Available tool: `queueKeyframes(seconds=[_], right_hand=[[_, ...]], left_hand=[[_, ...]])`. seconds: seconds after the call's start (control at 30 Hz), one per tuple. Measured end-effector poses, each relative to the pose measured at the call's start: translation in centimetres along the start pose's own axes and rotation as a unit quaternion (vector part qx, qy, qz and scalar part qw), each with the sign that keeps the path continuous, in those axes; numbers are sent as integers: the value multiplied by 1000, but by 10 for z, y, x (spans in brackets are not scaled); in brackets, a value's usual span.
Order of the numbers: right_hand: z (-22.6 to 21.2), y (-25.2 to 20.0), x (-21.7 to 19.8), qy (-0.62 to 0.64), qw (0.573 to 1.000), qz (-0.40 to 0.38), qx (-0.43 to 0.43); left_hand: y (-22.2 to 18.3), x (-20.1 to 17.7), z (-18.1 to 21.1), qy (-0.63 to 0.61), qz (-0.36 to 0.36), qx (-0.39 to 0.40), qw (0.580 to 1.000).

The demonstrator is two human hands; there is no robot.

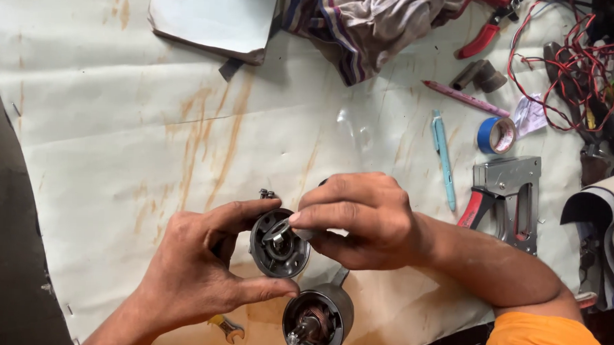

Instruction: The person is shown disassembling and inspecting the internal components of a motorcycle starter motor, specifically removing the housing and armature.

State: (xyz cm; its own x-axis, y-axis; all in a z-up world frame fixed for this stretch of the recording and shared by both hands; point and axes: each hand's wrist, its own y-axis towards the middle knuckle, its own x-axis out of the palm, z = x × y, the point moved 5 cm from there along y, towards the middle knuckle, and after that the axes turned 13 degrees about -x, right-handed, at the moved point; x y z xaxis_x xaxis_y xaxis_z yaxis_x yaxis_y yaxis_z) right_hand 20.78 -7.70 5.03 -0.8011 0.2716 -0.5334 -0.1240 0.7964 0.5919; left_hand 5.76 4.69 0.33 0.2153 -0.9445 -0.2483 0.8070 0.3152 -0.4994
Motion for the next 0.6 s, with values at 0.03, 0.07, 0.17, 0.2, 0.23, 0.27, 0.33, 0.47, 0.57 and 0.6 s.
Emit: queueKeyframes(seconds=[0.03, 0.07, 0.17, 0.2, 0.23, 0.27, 0.33, 0.47, 0.57, 0.6], right_hand=[[2, 0, -1, 13, 1000, 7, 18], [2, 0, 0, 13, 1000, 7, 18], [3, 0, -2, 16, 999, 27, 30], [2, -1, -2, 22, 999, 30, 31], [2, -2, -2, 28, 999, 33, 31], [2, -2, -3, 26, 999, 34, 30], [3, -2, -5, 38, 998, 38, 38], [12, -3, -18, -16, 995, 41, 86], [31, -6, -27, -90, 983, 25, 158], [38, -9, -26, -93, 977, 13, 192]], left_hand=[[1, 0, 0, 10, -6, -14, 1000], [1, 0, 1, 10, -7, -14, 1000], [2, 1, 3, 16, -12, -13, 1000], [2, 2, 2, 16, -14, -15, 1000], [2, 2, 2, 16, -15, -18, 1000], [2, 3, 2, 17, -15, -16, 1000], [1, 4, 1, 16, -14, -6, 1000], [0, 0, -4, 15, -4, -13, 1000], [-3, -2, -7, -64, 2, 15, 998], [-4, -3, -8, -102, -5, 19, 995]])
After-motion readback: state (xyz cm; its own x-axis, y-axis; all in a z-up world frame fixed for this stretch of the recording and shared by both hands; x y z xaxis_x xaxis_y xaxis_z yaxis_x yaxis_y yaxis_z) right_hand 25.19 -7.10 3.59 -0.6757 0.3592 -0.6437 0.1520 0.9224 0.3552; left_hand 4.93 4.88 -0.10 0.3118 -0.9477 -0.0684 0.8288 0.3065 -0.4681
